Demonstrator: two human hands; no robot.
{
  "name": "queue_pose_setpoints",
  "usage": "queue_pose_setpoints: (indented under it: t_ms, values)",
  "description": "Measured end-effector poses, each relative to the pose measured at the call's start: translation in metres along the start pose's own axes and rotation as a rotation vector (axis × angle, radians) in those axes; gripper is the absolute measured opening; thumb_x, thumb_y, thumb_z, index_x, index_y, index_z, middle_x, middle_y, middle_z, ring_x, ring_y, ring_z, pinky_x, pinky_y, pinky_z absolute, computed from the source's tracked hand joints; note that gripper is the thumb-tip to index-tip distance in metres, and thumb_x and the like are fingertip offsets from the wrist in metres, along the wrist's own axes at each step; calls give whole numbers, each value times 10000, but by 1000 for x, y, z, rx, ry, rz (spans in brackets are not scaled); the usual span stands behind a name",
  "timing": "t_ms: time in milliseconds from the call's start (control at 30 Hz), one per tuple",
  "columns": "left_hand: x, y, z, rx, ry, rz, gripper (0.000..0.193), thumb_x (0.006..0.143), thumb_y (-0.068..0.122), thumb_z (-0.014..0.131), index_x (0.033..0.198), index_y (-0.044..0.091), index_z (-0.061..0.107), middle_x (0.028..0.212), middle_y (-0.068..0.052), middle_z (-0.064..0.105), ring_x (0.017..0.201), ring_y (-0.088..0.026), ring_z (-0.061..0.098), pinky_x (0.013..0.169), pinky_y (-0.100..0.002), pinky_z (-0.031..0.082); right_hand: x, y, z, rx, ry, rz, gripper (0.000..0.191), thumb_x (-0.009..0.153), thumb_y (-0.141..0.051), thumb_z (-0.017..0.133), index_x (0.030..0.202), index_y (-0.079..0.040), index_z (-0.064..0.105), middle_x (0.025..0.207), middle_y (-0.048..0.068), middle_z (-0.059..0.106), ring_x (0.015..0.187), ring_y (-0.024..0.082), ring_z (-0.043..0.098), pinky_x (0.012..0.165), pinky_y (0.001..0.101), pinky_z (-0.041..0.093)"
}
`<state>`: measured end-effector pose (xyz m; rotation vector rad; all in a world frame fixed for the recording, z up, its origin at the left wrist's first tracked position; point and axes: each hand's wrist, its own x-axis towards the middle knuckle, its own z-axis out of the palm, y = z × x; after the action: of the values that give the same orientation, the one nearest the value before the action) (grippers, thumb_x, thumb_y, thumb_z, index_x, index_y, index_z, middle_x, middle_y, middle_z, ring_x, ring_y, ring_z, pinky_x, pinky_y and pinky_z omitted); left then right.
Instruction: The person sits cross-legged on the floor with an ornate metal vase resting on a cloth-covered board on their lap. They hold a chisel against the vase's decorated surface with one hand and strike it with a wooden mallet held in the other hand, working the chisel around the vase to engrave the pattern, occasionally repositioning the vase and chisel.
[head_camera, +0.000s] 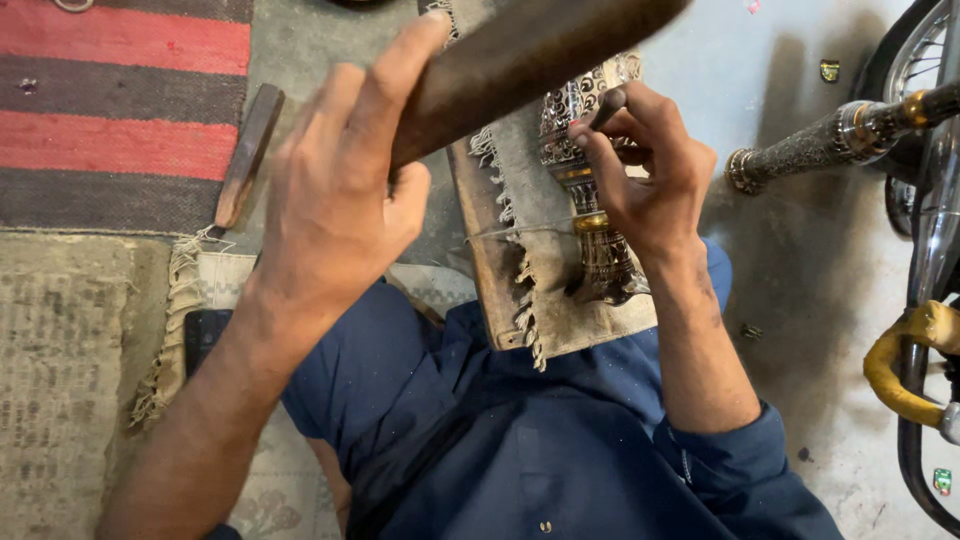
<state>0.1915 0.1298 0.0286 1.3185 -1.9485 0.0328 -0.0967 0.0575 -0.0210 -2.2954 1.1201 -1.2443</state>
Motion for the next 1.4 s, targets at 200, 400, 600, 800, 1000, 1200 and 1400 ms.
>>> queue_pose_setpoints:
  t_ms: [200,400,600,800,1000,1200,1400]
  values:
    - [-4,-8,5,158,-60,53,831,915,-36,710,1618,233,358,991,-99,478,950,-302,565,852,-453,460,-1,3,0,25,-15,13,365,1094,41,784,1366,-4,545,1056,110,783,961,127,767,818,250,667]
    - [-8,-4,10,157,-19,45,766,958,-41,688,1604,228,375,993,-104,478,926,-306,567,896,-454,471,1,3,-2,-23,-46,-45,303,1118,28,767,1334,-9,558,1083,108,785,975,132,786,839,256,656]
    - [-6,-1,7,-11,-27,-24,748,880,-26,669,1557,183,429,1001,-143,493,955,-371,576,896,-521,475,1,-2,-3,-19,-55,-43,309,1101,37,739,1349,4,557,1095,125,784,1021,177,792,872,275,685]
    - [-5,-1,5,-58,-4,-26,734,885,-36,663,1551,165,429,1012,-146,497,967,-368,575,930,-527,483,-1,-2,-3,-22,-75,-60,264,1126,13,738,1309,3,548,1119,122,784,1033,182,797,883,289,660]
    - [-8,-4,8,-58,22,-33,718,926,-26,671,1574,181,440,1045,-131,492,1021,-360,578,986,-525,476,-2,-2,-3,-65,-73,-53,274,1123,8,731,1344,-8,570,1116,126,788,1003,183,799,879,294,660]
    - [-11,-6,9,-34,44,-51,648,969,-33,664,1533,189,435,1061,-122,488,1057,-348,581,1022,-526,483,-2,-1,-4,-79,-82,-67,265,1114,16,736,1316,-17,569,1088,126,784,990,177,794,877,293,653]
    - [-8,-11,9,144,70,27,713,945,-62,688,1550,220,437,997,-103,483,966,-312,570,1012,-506,481,-4,-2,-2,-16,-88,-52,279,1118,58,698,1329,-3,528,1101,135,776,1028,182,792,890,283,686]
